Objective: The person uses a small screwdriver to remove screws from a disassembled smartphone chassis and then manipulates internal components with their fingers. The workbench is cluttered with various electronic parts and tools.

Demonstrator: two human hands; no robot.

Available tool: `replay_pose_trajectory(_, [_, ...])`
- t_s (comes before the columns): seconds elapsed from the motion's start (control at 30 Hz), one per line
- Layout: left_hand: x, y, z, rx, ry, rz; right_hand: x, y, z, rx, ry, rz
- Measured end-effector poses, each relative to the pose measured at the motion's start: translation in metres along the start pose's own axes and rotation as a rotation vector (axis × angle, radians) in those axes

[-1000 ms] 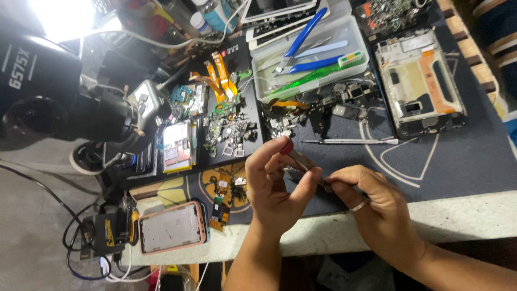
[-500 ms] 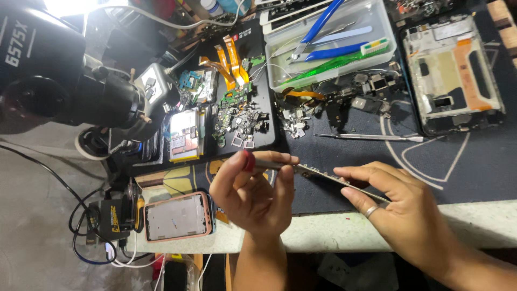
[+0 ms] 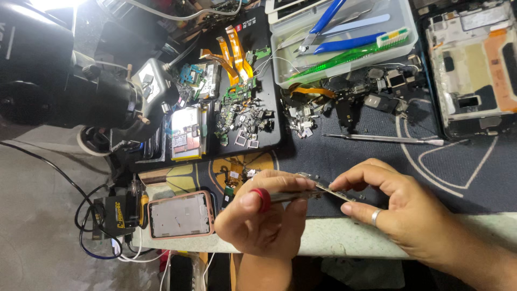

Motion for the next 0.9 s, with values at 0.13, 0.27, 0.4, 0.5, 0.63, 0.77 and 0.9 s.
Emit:
replay_pose_trajectory(0.13, [-0.003, 0.004, 0.002, 0.056, 0.065, 0.014, -0.002, 0.000, 0.000, 0.015, 0.052, 0.001])
replay_pose_trajectory(0.27, [-0.004, 0.007, 0.006, 0.074, 0.119, 0.032, -0.008, 0.002, 0.003, 0.069, 0.170, 0.117])
replay_pose_trajectory(0.4, [-0.005, 0.009, 0.007, 0.126, 0.161, 0.028, -0.008, 0.001, 0.004, 0.099, 0.165, 0.089])
replay_pose_trajectory(0.5, [-0.004, 0.010, 0.008, 0.138, 0.164, 0.034, -0.008, 0.000, 0.006, 0.100, 0.219, 0.075])
replay_pose_trajectory(0.63, [-0.004, 0.012, 0.008, 0.164, 0.145, 0.031, -0.008, 0.000, 0.005, 0.103, 0.199, 0.095])
replay_pose_trajectory(0.77, [-0.006, 0.011, 0.009, 0.165, 0.188, 0.019, -0.007, -0.001, 0.006, 0.101, 0.201, 0.094])
replay_pose_trajectory(0.9, [-0.006, 0.011, 0.009, 0.157, 0.180, 0.020, -0.004, 0.000, 0.005, 0.095, 0.186, 0.068])
Point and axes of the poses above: each hand's wrist, its own y-axis towards the middle knuckle, its own z-axis out of the palm, x = y × z, the point moved 5 cm from there along y, towards the middle knuckle, and after that the axes turned 8 degrees about z, right-handed, at the moved point
